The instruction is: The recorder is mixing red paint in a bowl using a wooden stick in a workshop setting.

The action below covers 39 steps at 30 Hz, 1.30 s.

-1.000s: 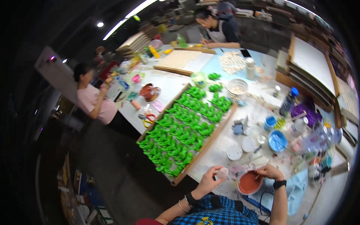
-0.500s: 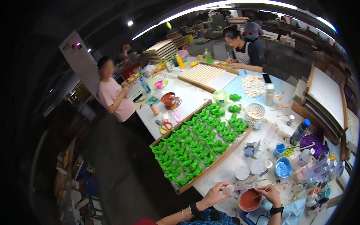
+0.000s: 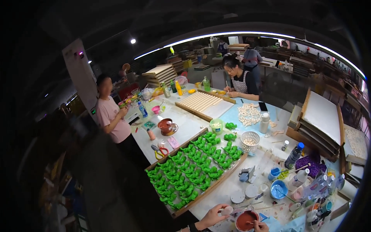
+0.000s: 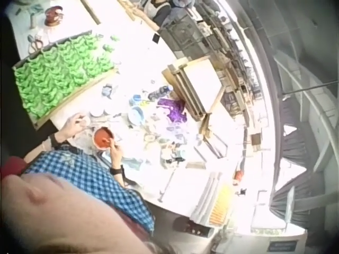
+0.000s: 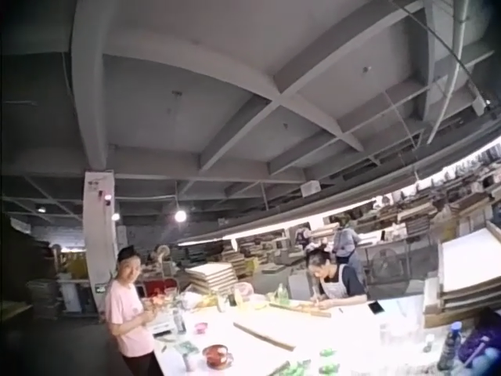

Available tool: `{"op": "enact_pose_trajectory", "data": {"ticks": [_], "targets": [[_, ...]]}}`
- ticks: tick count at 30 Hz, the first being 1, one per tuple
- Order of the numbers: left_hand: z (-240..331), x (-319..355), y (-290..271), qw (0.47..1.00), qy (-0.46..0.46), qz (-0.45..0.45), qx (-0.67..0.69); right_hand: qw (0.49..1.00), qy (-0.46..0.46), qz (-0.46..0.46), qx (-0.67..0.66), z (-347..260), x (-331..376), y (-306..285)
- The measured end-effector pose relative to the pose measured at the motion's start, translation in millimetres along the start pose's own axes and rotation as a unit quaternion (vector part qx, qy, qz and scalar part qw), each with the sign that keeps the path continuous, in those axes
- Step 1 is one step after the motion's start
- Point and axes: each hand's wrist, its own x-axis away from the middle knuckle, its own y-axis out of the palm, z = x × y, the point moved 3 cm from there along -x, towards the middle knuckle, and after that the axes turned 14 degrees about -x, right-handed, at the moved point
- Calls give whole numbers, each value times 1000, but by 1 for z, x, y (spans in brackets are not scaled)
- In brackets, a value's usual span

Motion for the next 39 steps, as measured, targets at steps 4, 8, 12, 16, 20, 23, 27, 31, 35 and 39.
{"op": "enact_pose_trajectory", "data": {"ticks": [4, 8, 12, 16, 20, 23, 27, 31, 35, 39], "targets": [[5, 0, 0, 1000, 2, -22, 14, 995, -88, 40, -29, -12, 18, 14], [7, 8, 1, 1000, 14, -9, 13, 998, -40, 44, -22, -2, 26, 5], [10, 16, 4, 1000, 20, 0, 17, 954, -155, 158, -202, 17, 18, 17], [-2, 17, 7, 1000, 22, -14, 8, 967, -111, 140, -180, 0, 42, 15], [-1, 14, -4, 999, 41, 0, -8, 968, -146, 165, -119, -6, 35, 24], [-7, 9, -6, 998, -42, -39, 32, 962, -131, 171, -167, -10, 27, 26], [14, 10, -12, 999, 4, -37, 39, 924, -97, 189, -317, -20, 37, 29], [6, 8, 1, 996, -8, -80, 32, 921, -75, 218, -315, 1, 34, 30], [6, 11, 0, 996, 7, -73, 43, 936, 18, 223, -271, 21, 40, 35], [3, 13, -5, 997, 10, -70, 39, 886, 130, 172, -411, 15, 50, 46]]}}
